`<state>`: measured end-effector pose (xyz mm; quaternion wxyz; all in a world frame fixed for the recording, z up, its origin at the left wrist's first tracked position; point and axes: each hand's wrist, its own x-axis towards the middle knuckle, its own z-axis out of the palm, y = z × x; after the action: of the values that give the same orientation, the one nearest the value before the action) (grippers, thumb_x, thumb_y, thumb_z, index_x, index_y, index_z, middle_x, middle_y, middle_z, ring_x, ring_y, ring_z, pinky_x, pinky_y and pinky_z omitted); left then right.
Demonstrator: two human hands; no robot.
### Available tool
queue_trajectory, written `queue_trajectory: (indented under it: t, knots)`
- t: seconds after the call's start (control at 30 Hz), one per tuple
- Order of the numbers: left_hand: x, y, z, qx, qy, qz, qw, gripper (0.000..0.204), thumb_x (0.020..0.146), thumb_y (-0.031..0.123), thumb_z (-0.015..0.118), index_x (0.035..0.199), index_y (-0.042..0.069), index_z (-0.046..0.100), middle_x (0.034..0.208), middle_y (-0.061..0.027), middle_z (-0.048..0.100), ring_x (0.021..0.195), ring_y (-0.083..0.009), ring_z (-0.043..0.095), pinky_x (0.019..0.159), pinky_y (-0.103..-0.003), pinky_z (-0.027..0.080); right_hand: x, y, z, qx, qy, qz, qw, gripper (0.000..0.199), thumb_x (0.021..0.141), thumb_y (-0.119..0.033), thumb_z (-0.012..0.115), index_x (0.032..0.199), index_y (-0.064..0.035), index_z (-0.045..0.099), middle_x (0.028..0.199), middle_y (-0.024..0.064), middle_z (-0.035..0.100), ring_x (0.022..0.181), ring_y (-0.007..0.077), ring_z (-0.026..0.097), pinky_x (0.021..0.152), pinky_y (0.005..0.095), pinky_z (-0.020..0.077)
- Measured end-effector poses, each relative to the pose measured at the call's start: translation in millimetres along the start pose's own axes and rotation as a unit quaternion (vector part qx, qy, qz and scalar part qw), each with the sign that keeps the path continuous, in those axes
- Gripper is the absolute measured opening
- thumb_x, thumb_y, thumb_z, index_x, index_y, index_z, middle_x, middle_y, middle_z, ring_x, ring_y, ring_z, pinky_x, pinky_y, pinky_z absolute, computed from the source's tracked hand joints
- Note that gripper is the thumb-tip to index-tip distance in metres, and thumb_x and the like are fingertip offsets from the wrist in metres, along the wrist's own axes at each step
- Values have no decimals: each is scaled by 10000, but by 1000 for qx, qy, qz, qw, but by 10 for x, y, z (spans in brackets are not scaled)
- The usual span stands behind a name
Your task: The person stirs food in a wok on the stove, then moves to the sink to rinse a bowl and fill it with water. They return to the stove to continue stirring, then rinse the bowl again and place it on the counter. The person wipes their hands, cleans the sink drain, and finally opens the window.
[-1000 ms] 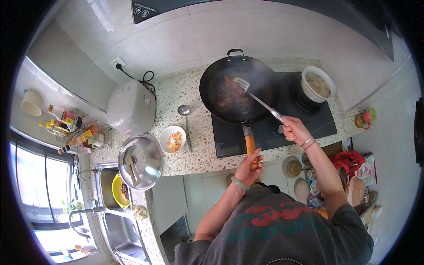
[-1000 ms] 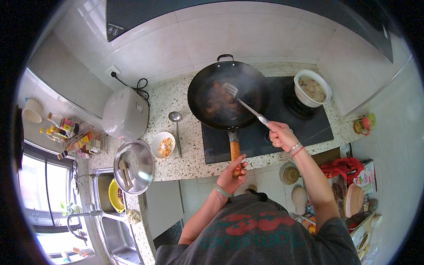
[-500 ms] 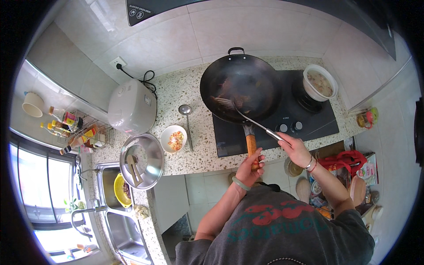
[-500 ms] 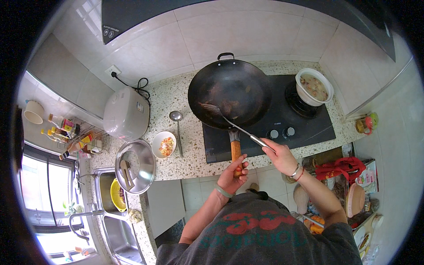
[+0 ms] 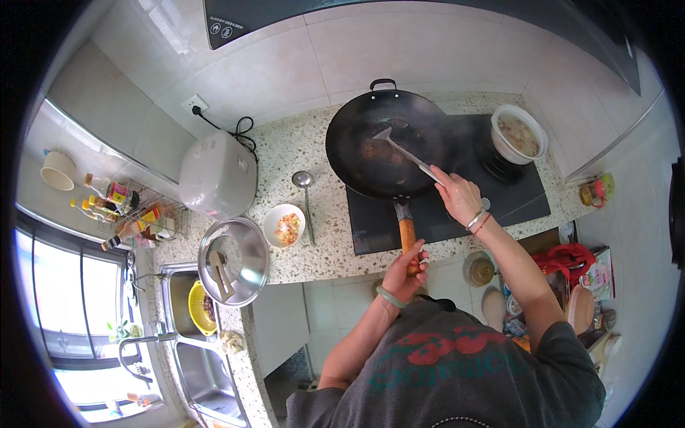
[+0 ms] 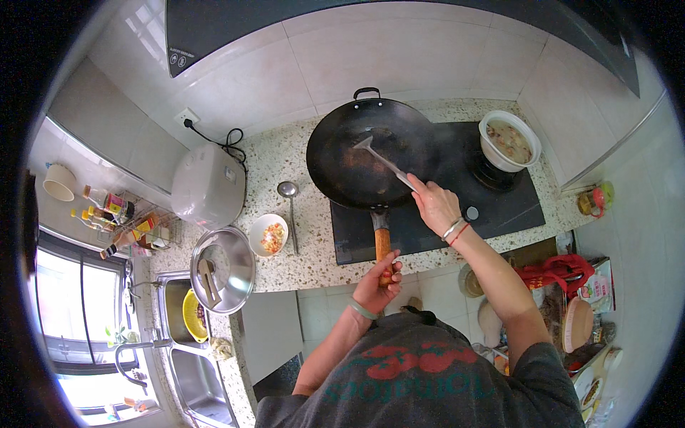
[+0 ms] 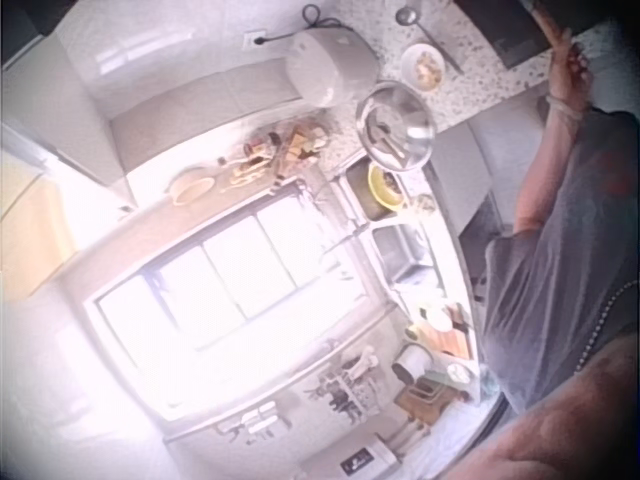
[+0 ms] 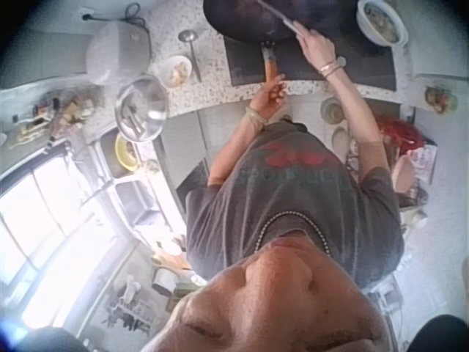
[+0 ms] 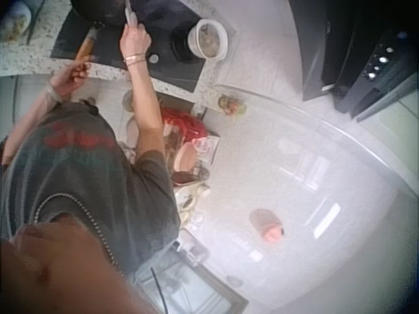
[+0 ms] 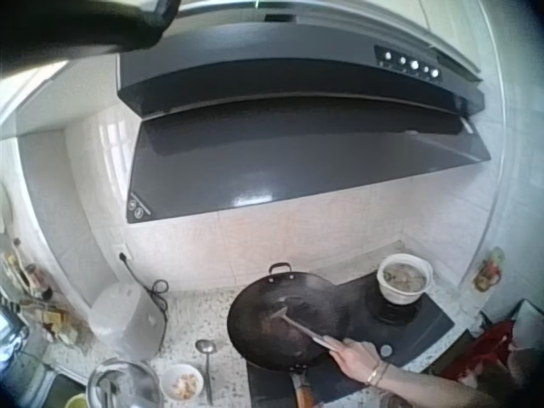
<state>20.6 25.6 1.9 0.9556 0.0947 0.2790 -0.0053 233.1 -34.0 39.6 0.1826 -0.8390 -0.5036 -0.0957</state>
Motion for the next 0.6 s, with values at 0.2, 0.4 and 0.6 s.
queue_trajectory:
  t: [0.2,0.4,0.6]
  knots:
    - [11,-11,-35,-14,-7,0,1000,257,910,243,600,1134,140,527,836,20,559,638,-72,477,485,-192,364,-483,-15,-657,61,-2,12,998,418,851,-143,596,1263,-173,533,748,142,580,597,355,584,520,433,475]
    - [6,-5,-18,-13,1,-3,1000,249,910,236,599,1126,134,531,834,17,555,636,-74,474,484,-195,361,-822,-38,-1360,35,-64,52,996,387,829,-136,618,1214,-156,583,741,152,576,608,353,580,525,428,465]
    - [-3,-2,6,-10,-10,-4,1000,255,907,235,603,1129,133,530,840,16,551,636,-73,471,485,-196,360,-755,-24,-847,50,-58,34,996,392,855,-153,598,1244,-142,548,745,165,587,634,362,588,551,438,477]
